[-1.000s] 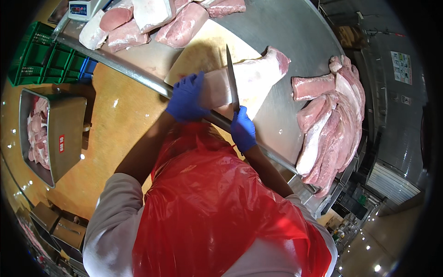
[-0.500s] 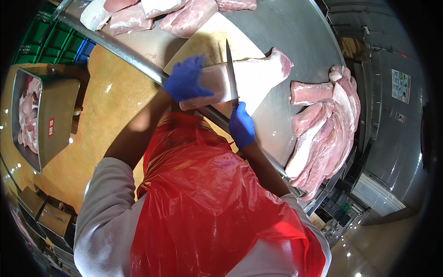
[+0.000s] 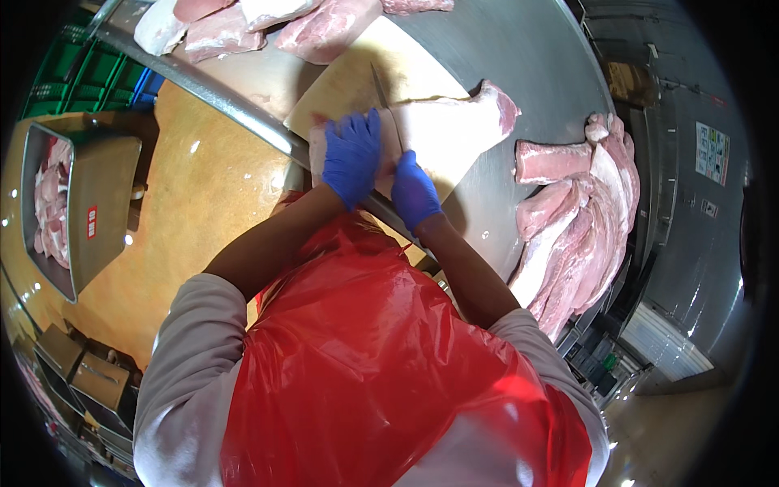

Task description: The person repeatedly picks up large pieces of raw pork belly, places them on a cutting board, and slices them into smaller portions using a knife. The cut pieces are stacked on the table and occasionally moved into a nearby metal bin.

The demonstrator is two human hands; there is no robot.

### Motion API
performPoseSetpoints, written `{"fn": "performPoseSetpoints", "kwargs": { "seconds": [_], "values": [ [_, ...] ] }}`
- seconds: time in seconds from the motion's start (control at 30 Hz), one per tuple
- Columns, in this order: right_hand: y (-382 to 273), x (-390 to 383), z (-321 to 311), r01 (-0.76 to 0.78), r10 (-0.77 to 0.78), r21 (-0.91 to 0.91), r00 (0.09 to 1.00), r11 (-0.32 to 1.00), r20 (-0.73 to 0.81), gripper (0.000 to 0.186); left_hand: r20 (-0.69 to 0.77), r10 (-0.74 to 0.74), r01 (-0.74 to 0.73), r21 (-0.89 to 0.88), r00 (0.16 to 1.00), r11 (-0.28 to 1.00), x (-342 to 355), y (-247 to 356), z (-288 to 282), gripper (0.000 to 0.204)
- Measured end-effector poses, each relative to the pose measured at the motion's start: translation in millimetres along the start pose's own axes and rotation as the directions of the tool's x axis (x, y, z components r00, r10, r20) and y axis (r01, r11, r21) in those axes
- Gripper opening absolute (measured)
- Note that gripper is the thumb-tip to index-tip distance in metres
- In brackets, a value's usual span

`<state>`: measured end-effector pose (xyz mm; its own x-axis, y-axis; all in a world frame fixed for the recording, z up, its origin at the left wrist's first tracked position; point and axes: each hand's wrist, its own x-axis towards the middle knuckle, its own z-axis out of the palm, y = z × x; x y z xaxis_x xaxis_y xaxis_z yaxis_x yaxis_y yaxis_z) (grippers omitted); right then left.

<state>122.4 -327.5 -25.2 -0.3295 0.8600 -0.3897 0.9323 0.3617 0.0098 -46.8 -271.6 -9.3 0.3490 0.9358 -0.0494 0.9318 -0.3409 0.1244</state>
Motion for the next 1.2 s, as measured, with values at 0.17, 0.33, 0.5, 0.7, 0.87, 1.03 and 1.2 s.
{"fn": "performPoseSetpoints", "kwargs": {
  "seconds": [0.17, 0.33, 0.5, 0.7, 0.87, 1.03, 1.2],
  "values": [
    [-8, -25, 8, -0.280, 0.283, 0.545, 0.956, 0.790, 0.081, 0.020, -0.085, 0.063, -0.078, -0.180, 0.994, 0.980, 2, -21, 2, 0.100],
    [0, -127, 34, -0.373, 0.317, 0.531, 0.928, 0.761, 0.197, 0.018, 0.015, 0.010, -0.005, -0.313, 1.000, 0.950, 14, -40, -4, 0.103],
    [33, -213, 32, -0.363, 0.312, 0.461, 0.932, 0.810, 0.185, 0.013, 0.111, -0.204, 0.216, -0.753, 0.973, 0.621, 33, -114, -34, 0.098],
    [20, -206, 44, -0.347, 0.412, 0.318, 0.896, 0.882, -0.166, 0.010, -0.328, -0.248, 0.070, -0.469, 0.912, 0.881, 65, -183, -31, 0.122],
    [42, -158, 44, -0.385, 0.652, 0.591, 0.678, 0.709, -0.340, 0.017, -0.270, -0.284, 0.291, -0.015, 0.920, 0.957, 77, -104, -49, 0.102],
    [73, -140, 27, -0.451, 0.694, 0.637, 0.695, 0.625, -0.189, 0.020, -0.266, 0.236, -0.313, -0.301, 0.935, 0.901, 75, 52, 4, 0.108],
    [110, -133, 9, -0.405, 0.644, 0.605, 0.725, 0.685, -0.245, 0.022, 0.250, 0.240, -0.210, -0.139, 0.938, 0.968, 119, 122, -18, 0.127]
  ]
}}
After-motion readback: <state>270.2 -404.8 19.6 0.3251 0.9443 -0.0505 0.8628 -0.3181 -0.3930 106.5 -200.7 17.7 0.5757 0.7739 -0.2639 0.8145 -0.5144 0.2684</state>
